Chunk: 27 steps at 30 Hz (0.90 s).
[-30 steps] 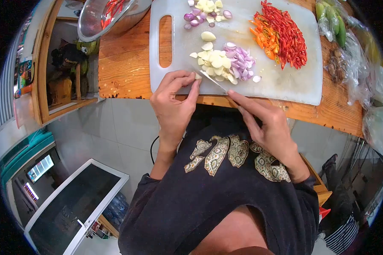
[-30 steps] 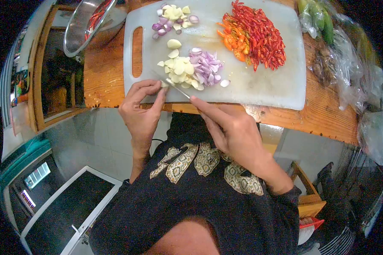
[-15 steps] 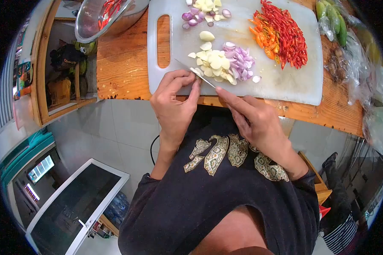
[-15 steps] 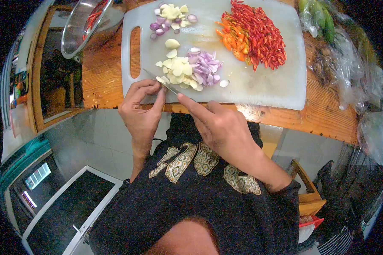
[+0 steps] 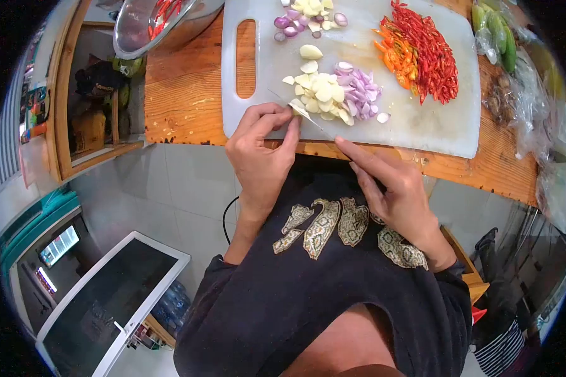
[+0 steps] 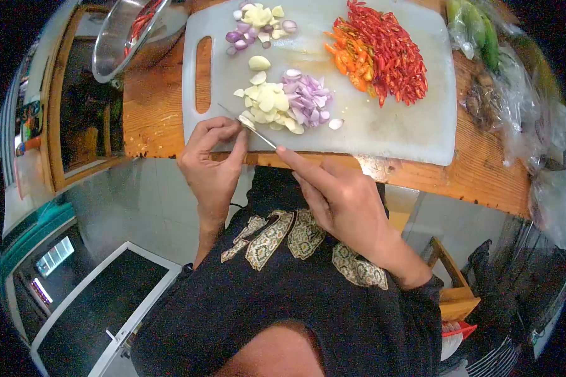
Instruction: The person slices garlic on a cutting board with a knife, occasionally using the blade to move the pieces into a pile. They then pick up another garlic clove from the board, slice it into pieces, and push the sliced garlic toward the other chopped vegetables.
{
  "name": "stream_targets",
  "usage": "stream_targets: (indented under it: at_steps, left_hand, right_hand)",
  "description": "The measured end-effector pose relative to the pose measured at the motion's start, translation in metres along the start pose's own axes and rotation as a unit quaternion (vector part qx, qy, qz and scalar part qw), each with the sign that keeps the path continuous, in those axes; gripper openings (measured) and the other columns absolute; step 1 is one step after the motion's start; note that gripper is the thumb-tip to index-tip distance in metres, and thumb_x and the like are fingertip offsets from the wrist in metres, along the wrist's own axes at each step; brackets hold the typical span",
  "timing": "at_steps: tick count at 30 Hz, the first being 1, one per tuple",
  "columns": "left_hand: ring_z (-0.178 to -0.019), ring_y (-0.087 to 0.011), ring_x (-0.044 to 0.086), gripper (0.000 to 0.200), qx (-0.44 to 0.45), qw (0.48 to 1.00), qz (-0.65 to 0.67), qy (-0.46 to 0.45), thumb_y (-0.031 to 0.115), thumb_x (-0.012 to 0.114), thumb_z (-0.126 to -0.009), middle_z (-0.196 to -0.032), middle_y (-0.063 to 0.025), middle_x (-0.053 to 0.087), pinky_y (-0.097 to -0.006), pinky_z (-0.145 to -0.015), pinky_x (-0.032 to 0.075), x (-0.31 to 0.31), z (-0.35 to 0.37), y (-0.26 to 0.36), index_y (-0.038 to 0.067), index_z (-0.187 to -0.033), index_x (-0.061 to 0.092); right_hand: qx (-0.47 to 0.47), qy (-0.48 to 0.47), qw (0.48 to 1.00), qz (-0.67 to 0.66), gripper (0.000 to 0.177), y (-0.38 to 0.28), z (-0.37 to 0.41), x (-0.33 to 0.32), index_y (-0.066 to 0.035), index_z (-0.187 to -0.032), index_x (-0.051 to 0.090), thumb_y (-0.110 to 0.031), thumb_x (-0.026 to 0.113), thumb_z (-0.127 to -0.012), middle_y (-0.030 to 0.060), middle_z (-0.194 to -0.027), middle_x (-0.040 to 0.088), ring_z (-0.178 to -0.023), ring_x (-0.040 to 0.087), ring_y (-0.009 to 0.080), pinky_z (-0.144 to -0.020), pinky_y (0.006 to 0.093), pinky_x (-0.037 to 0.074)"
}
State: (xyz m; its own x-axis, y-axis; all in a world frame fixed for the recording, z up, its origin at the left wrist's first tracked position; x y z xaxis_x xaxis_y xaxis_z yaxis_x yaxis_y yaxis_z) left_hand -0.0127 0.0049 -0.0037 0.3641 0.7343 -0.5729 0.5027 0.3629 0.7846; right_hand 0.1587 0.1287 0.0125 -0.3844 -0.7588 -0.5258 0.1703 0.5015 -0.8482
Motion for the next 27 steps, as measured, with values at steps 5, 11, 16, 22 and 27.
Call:
stream_targets:
  at_steps: [5, 11, 16, 22, 27]
  left_hand:
    - [-0.076, -0.0162, 0.072, 0.015, 0.008, 1.000, 0.005, 0.005, -0.003, 0.081, -0.078, -0.092, -0.0079, 0.072, -0.0277, -0.071, 0.057, 0.003, 0.000, -0.001, -0.003, -0.092, 0.076]
    - [-0.076, -0.0157, 0.071, 0.014, 0.019, 1.000, -0.001, 0.016, -0.003, 0.081, -0.078, -0.092, -0.0083, 0.073, -0.0271, -0.071, 0.057, 0.003, 0.000, -0.002, -0.003, -0.092, 0.076]
    - [-0.077, -0.0152, 0.071, 0.014, 0.004, 1.000, 0.005, 0.014, -0.004, 0.081, -0.078, -0.092, -0.0079, 0.073, -0.0267, -0.071, 0.057, 0.002, 0.000, 0.000, -0.003, -0.091, 0.076]
    - [-0.077, -0.0151, 0.071, 0.014, 0.014, 1.000, 0.002, 0.012, -0.004, 0.081, -0.078, -0.092, -0.0075, 0.073, -0.0269, -0.071, 0.057, 0.003, 0.000, -0.002, -0.003, -0.091, 0.075]
    - [-0.077, -0.0155, 0.071, 0.014, 0.016, 1.000, 0.004, 0.013, -0.005, 0.080, -0.078, -0.092, -0.0076, 0.073, -0.0272, -0.072, 0.057, 0.002, 0.000, -0.002, -0.004, -0.091, 0.075]
  right_hand:
    - [-0.027, 0.017, 0.999, -0.008, 0.051, 0.006, -0.010, 0.012, -0.014, -0.139, 0.063, -0.001, 0.069, -0.090, 0.0168, -0.072, 0.060, -0.061, 0.061, 0.0333, -0.058, 0.0448, 0.048]
    - [-0.006, 0.021, 0.999, -0.024, 0.048, 0.006, -0.016, 0.013, -0.011, -0.137, 0.063, 0.001, 0.067, -0.091, 0.0191, -0.075, 0.064, -0.065, 0.065, 0.0358, -0.062, 0.0452, 0.051]
    - [0.004, 0.034, 0.998, -0.059, 0.044, 0.006, -0.013, 0.008, -0.008, -0.135, 0.065, 0.001, 0.066, -0.092, 0.0220, -0.084, 0.069, -0.073, 0.069, 0.0368, -0.067, 0.0436, 0.054]
    - [-0.010, 0.017, 0.999, -0.047, 0.046, 0.003, -0.008, 0.002, -0.008, -0.136, 0.064, 0.002, 0.067, -0.091, 0.0221, -0.088, 0.070, -0.075, 0.068, 0.0361, -0.070, 0.0435, 0.054]
    - [-0.018, 0.007, 1.000, -0.008, 0.049, 0.002, -0.011, 0.007, -0.011, -0.138, 0.064, 0.000, 0.068, -0.090, 0.0194, -0.079, 0.066, -0.069, 0.066, 0.0355, -0.064, 0.0447, 0.052]
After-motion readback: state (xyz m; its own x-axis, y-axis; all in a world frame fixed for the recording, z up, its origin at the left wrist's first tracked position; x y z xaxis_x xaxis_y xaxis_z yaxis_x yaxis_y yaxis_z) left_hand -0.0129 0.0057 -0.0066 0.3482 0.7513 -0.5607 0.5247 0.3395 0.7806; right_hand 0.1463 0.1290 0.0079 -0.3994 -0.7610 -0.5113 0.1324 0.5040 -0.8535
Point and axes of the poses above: each hand's wrist, its own z-axis away from the middle knuckle, its own x-axis out of the palm, y = z × x, the point moved 1 cm from there along -z, towards the middle knuckle
